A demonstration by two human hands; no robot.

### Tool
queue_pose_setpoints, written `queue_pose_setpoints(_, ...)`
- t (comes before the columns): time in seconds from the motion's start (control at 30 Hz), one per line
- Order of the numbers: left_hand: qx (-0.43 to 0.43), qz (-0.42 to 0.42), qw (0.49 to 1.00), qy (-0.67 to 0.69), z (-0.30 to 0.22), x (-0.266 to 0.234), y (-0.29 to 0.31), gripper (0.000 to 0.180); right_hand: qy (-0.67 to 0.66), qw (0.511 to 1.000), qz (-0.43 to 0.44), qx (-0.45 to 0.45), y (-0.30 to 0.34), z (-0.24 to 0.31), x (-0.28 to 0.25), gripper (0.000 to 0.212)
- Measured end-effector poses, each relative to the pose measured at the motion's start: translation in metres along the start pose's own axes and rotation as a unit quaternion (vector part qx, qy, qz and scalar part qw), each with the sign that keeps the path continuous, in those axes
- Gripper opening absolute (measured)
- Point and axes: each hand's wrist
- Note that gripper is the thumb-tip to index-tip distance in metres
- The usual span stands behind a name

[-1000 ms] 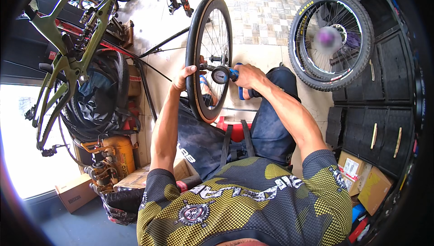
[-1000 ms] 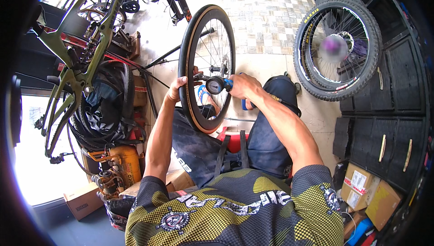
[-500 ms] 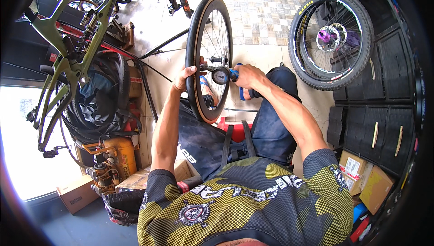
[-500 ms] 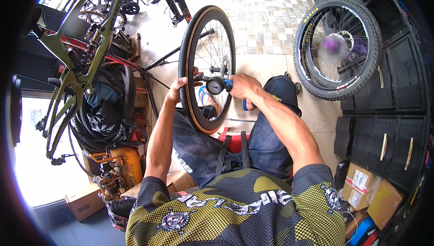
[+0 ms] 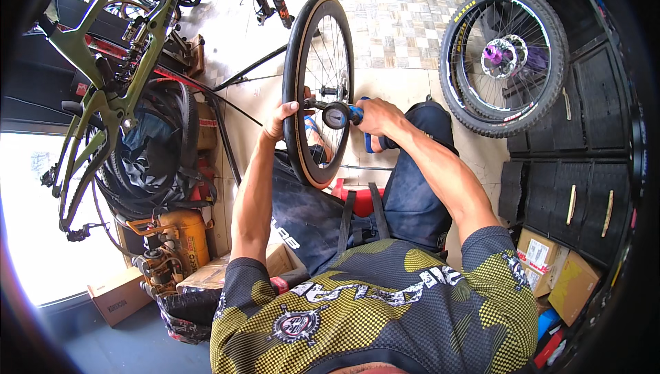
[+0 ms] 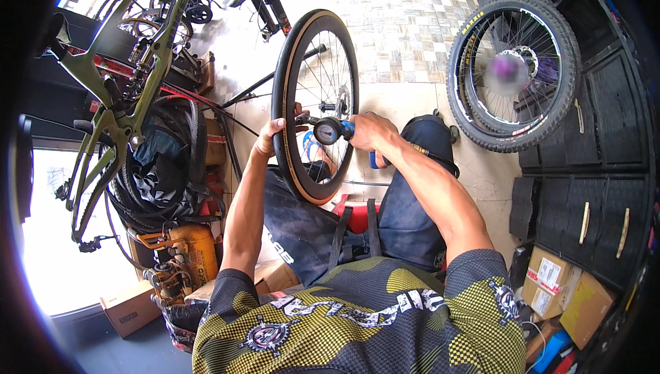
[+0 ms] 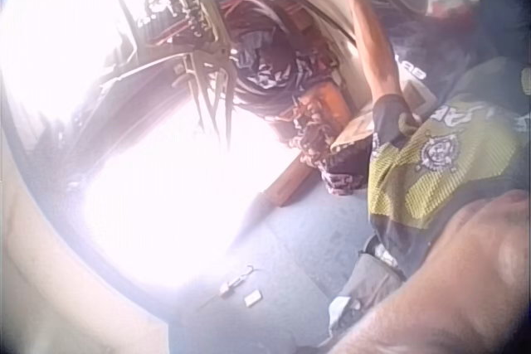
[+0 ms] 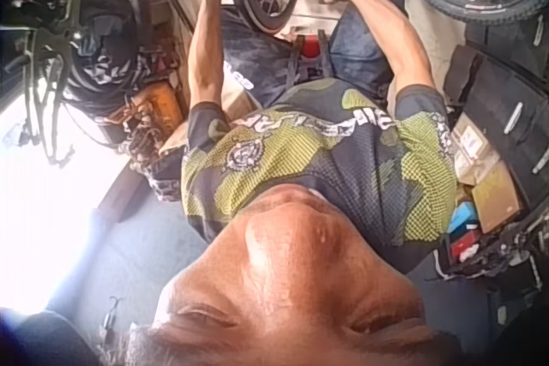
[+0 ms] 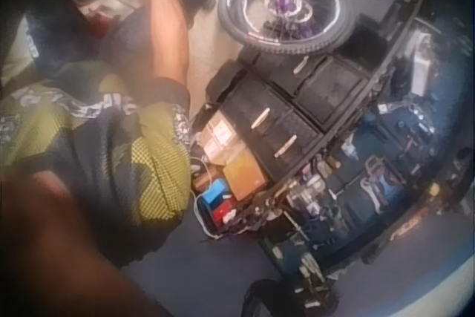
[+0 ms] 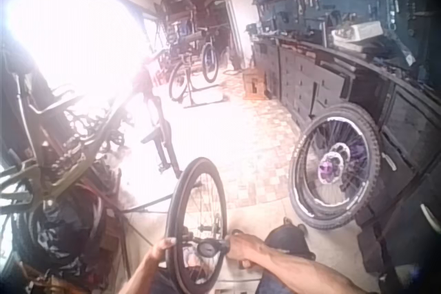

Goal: The person seats a bicycle tire onto a rim, rotates the wheel to check seating, and then uses a hand pump to inflate the tire. The person checks the tire pressure with a gauge and continues pumping.

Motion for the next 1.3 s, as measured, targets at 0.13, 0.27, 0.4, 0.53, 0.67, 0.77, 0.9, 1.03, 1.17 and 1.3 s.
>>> queue_pose_setpoints(0.13, 0.000, 0.001, 1.000, 0.001, 0.000, 0.000, 0.000, 0.085, -0.002, 1.000, 0.003, 0.001, 0.001, 0.001, -0.001, 0.033)
queue_pose_setpoints(0.27, -0.002, 0.001, 1.000, 0.001, 0.001, -0.002, 0.001, 0.085, 0.007, 1.000, 0.020, -0.001, 0.004, 0.004, -0.005, 0.037)
queue_pose_setpoints(0.4, -0.004, 0.007, 1.000, 0.003, -0.001, 0.000, 0.000, 0.084, 0.014, 1.000, -0.002, -0.024, -0.001, -0.001, -0.001, 0.037)
queue_pose_setpoints(0.53, -0.002, -0.002, 1.000, 0.002, -0.004, 0.004, 0.000, 0.084, 0.011, 1.000, 0.006, -0.016, 0.000, 0.001, -0.002, 0.036)
queue_pose_setpoints(0.67, -0.004, 0.002, 1.000, 0.001, -0.003, 0.002, 0.001, 0.083, 0.009, 1.000, 0.014, -0.008, 0.003, 0.003, -0.004, 0.036)
queue_pose_setpoints(0.77, 0.003, 0.002, 1.000, 0.005, -0.001, 0.002, 0.000, 0.083, 0.012, 1.000, 0.018, -0.006, 0.001, 0.001, -0.003, 0.037)
queue_pose_setpoints(0.9, -0.006, 0.013, 1.000, 0.005, -0.001, 0.000, -0.001, 0.083, 0.009, 1.000, 0.015, -0.012, -0.001, 0.000, -0.002, 0.038)
queue_pose_setpoints(1.03, -0.004, 0.006, 1.000, 0.005, -0.001, 0.000, 0.000, 0.083, 0.006, 1.000, 0.003, -0.026, -0.003, -0.002, 0.001, 0.040)
queue_pose_setpoints(1.17, 0.002, -0.007, 1.000, -0.002, -0.002, 0.003, 0.001, 0.083, 0.024, 0.999, 0.002, -0.048, -0.001, -0.004, -0.002, 0.047)
queue_pose_setpoints(1.3, -0.002, 0.003, 1.000, -0.003, -0.004, 0.004, 0.000, 0.083, 0.030, 0.997, 0.023, -0.063, -0.001, -0.005, -0.004, 0.049)
Point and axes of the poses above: each hand's wrist, its own y-axis away from the middle knuckle, its own x-axis out of the palm, z = x × y, and after that the axes turned 10 degrees about x, right-handed
